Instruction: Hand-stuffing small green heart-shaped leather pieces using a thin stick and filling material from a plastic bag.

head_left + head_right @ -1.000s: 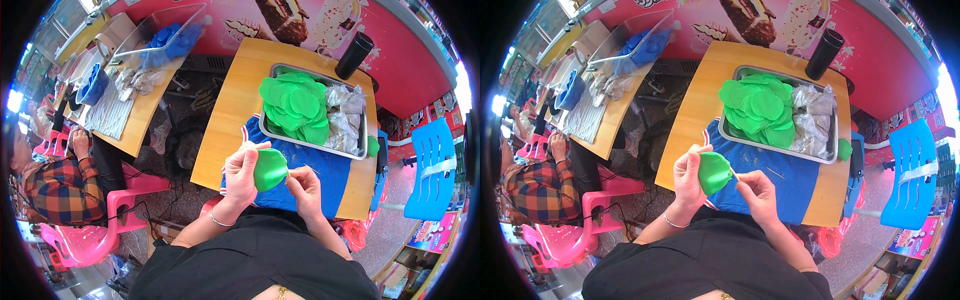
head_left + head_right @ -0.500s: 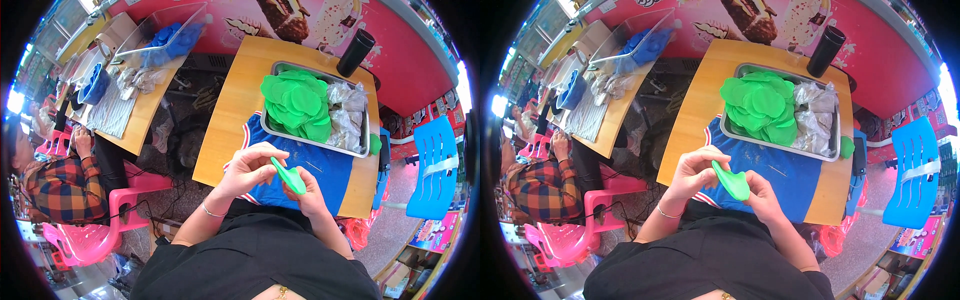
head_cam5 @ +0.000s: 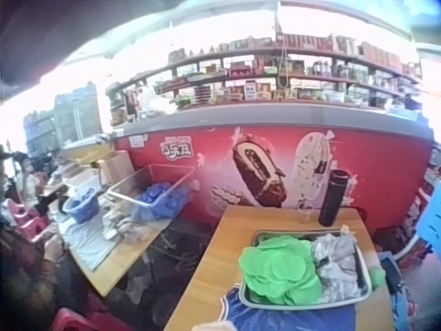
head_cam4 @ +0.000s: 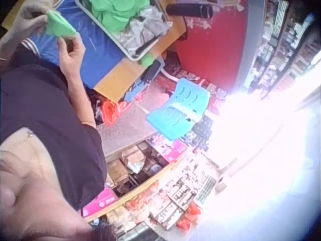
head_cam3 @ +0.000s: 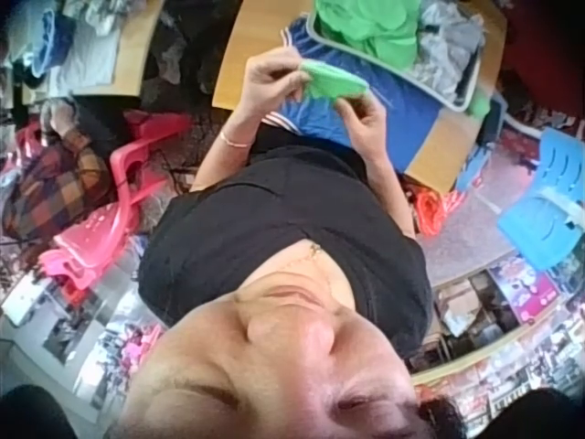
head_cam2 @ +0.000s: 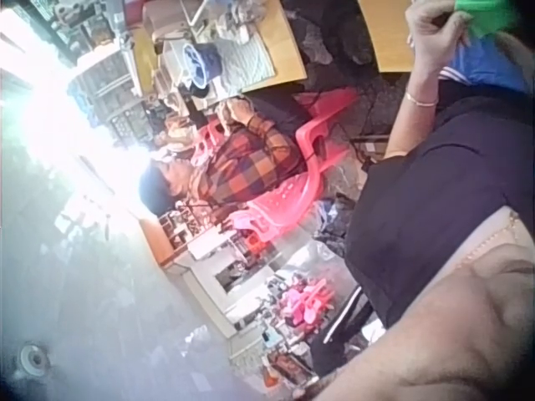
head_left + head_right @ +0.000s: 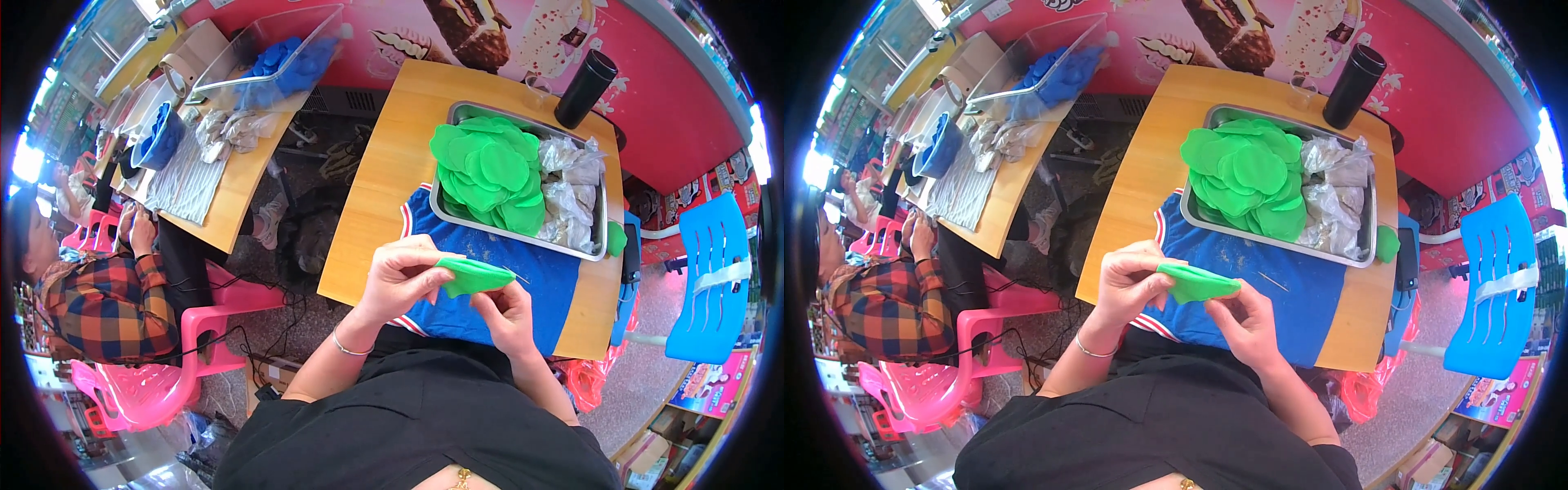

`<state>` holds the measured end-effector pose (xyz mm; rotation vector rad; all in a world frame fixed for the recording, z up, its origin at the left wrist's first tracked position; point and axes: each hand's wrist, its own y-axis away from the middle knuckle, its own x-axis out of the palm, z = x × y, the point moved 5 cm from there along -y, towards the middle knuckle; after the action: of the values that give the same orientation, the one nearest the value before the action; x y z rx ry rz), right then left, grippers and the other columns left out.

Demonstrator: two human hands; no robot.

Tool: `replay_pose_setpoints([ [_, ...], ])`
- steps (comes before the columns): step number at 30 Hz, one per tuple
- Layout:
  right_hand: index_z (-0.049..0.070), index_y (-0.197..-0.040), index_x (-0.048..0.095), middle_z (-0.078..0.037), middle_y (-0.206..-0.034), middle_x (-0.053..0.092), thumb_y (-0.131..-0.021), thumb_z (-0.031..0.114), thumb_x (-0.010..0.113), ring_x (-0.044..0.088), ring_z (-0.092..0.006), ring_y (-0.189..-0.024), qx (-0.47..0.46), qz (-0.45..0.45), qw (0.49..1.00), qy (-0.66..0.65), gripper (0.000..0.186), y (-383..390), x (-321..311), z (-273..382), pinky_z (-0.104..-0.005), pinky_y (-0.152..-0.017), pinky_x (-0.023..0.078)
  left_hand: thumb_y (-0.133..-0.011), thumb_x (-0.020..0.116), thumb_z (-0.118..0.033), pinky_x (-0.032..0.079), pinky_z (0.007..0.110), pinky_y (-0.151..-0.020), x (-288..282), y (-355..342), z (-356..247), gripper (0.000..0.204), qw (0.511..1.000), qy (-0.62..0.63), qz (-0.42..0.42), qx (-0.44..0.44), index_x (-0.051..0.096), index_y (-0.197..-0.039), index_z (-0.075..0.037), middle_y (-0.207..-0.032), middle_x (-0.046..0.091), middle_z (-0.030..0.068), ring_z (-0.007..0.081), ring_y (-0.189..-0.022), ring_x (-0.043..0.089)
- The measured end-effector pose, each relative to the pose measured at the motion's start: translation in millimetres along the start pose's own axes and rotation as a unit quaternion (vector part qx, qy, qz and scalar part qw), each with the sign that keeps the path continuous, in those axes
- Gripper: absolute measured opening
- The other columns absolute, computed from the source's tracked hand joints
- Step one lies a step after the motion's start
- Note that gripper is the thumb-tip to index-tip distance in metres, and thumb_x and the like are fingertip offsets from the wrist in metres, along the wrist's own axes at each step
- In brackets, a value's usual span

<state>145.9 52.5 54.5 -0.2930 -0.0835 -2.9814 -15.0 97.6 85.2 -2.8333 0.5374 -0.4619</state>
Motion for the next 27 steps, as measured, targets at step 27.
replay_pose_setpoints([
  [27,0.003,-0.088,0.055,-0.003,-0.081,0.059,-0.083,0.002,0.06,0.056,-0.0075,-0.073,0.056,0.041,0.989,-0.128,0.007,-3.8,-12.0,-13.8,-0.0212,-0.066,0.044,-0.08,0.064,-0.002,0.042,0.018,-0.048,3.9,4.8,14.2,0.016,0.997,0.059,0.028,-0.037,0.065,-0.095,0.0,-0.074,0.054,0.0038,0.0068,-0.059,0.054],
])
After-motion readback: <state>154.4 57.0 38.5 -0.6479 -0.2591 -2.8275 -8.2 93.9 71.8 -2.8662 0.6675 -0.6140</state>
